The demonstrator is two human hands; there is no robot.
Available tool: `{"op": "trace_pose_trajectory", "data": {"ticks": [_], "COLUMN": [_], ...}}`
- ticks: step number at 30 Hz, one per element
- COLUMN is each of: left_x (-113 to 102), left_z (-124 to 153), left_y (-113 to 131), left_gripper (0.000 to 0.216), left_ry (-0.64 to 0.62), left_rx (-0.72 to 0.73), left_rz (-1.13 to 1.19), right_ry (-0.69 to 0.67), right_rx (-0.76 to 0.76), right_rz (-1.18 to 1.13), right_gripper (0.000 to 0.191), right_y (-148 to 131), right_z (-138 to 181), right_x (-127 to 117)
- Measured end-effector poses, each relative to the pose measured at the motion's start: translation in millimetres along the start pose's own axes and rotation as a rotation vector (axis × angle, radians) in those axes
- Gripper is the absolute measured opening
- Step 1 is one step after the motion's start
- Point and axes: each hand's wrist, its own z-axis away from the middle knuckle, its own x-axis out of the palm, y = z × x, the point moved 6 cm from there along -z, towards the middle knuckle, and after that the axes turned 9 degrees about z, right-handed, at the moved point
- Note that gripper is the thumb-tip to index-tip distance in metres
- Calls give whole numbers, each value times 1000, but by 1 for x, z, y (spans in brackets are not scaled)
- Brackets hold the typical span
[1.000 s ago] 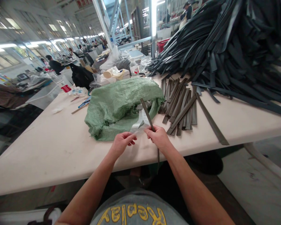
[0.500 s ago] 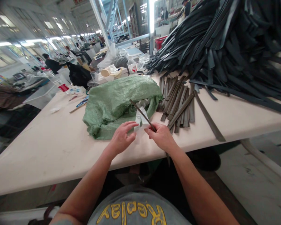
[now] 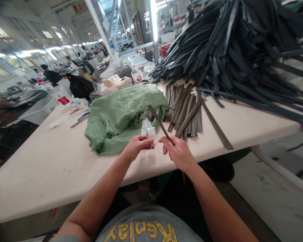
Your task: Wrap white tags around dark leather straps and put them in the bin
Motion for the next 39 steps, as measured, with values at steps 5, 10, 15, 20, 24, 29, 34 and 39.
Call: {"op": "trace_pose_trajectory", "data": {"ticks": [5,10,15,20,24,29,34,39], "left_x": [9,16,18,17,19,21,1,20], "left_z": [-6,-10,-10,-6,0,4,4,21], "left_y": [1,0,1,3,-1,-7,8,-7], "left_gripper": [45,48,49,49,45,41,39,34], "left_ry": [71,56,76,77,51,13,130,-68], "left_rx": [-11,-14,1,6,3,-8,121,67], "left_rz": [287,343,349,339,294,267,384,205], "right_ry": [-125,-218,-253,-281,-336,-387,-291,-215], "right_rx": [112,183,186,205,210,181,75,74], "right_rz": [-112,-35,8,-5,-57,-175,-147,-131], "right_gripper": [58,57,57,55,55,57,40,42], "right_y": [28,46,44,48,46,33,25,25], "right_z": [48,85,88,84,80,67,66,58], "right_x": [3,18,25,29,34,39,38,37]}}
